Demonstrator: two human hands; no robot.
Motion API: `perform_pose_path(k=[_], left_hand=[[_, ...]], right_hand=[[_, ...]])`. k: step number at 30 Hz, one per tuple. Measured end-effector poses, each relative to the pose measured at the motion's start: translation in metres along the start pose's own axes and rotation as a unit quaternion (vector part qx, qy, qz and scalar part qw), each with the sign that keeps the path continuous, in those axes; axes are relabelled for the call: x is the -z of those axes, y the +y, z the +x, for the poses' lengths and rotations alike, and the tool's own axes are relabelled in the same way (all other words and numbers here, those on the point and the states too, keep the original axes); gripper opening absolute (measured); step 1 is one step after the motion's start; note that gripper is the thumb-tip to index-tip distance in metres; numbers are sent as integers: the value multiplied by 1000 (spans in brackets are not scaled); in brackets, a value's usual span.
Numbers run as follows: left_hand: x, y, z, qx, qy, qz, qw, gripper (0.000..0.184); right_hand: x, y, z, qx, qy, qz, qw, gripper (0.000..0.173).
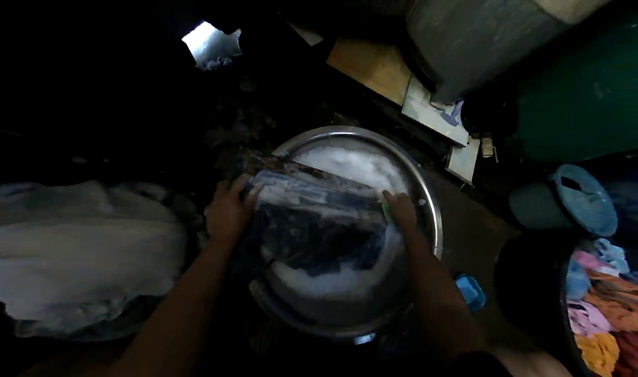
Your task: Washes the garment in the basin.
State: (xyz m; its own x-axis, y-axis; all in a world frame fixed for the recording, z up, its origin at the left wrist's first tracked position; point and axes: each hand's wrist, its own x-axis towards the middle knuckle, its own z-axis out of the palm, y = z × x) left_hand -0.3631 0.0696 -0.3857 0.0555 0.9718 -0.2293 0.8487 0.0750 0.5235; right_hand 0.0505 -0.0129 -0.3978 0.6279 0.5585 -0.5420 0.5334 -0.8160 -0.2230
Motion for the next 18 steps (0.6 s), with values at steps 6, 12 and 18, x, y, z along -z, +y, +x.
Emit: perform_pose_path(k=[6, 12, 18], left_hand=[[0, 20, -3, -143, 60, 78, 985, 40], [91, 111, -45, -136, -214, -158, 954, 30], [181, 164, -78, -288, -221, -189, 912, 19]], right_hand=[[-50, 14, -53, -2, -87, 221, 971, 74], [-3, 51, -108, 75, -49, 227, 970, 44], [79, 98, -166, 130, 28, 495, 859, 41]])
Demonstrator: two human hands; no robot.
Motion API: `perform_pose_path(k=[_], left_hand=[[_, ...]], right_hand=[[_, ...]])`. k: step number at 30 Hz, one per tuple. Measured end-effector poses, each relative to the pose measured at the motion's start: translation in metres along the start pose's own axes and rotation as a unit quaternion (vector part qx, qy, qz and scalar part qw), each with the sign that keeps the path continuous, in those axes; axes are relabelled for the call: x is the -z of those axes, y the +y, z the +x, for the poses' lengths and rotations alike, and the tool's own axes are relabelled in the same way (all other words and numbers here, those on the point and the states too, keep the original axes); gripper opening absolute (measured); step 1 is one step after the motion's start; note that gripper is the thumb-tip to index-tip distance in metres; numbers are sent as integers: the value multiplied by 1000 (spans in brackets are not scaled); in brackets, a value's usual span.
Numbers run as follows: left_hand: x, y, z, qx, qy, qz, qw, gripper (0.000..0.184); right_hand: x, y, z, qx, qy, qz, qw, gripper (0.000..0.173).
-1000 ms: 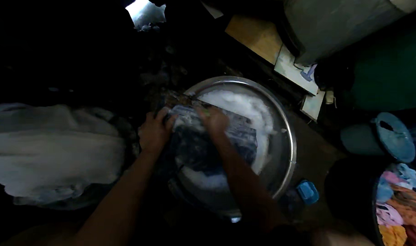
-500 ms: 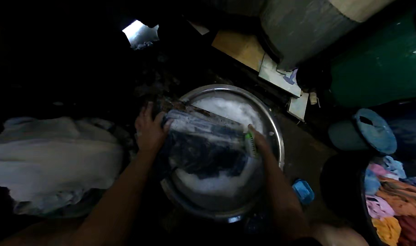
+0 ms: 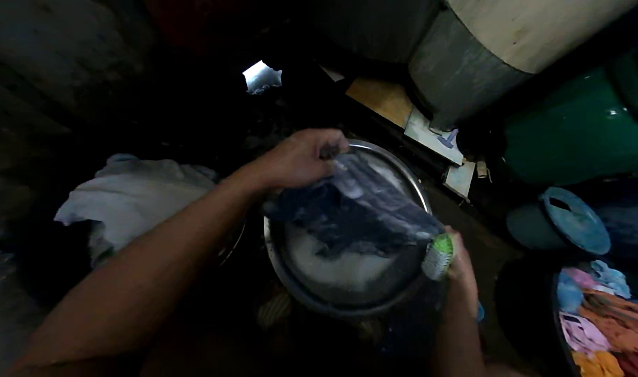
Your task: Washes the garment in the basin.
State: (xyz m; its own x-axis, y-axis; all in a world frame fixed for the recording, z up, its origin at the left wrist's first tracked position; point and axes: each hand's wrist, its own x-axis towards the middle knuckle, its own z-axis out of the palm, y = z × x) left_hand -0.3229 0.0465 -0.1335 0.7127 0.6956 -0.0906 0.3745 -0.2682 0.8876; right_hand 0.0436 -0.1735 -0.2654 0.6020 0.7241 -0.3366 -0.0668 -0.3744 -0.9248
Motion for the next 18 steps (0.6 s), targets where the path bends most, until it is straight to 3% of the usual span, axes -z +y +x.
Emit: perform_pose_path(k=[5, 8, 10, 13, 15, 17, 18], left_hand=[[20, 31, 13, -181, 76, 18, 980, 21], [29, 42, 23, -252, 110, 4, 962, 18], [32, 33, 26, -284, 110, 17, 952, 16], [23, -12, 14, -238, 105, 102, 960, 21], [3, -71, 5, -176, 85, 156, 968, 26], [-21, -132, -10, -82, 16, 254, 964, 27], [-33, -152, -19, -20, -34, 281, 959, 27]], right_hand=[[19, -39, -21, 156, 8, 105, 982, 41], [31, -58, -25, 234, 51, 42, 970, 40], [35, -65, -30, 242, 63, -34, 968, 37], [36, -49, -26, 189, 21, -161, 968, 36], [22, -32, -20, 92, -49, -258, 961, 33], [0, -9, -15, -10, -131, -326, 936, 39], [-11, 3, -12, -48, -170, -351, 920, 50]])
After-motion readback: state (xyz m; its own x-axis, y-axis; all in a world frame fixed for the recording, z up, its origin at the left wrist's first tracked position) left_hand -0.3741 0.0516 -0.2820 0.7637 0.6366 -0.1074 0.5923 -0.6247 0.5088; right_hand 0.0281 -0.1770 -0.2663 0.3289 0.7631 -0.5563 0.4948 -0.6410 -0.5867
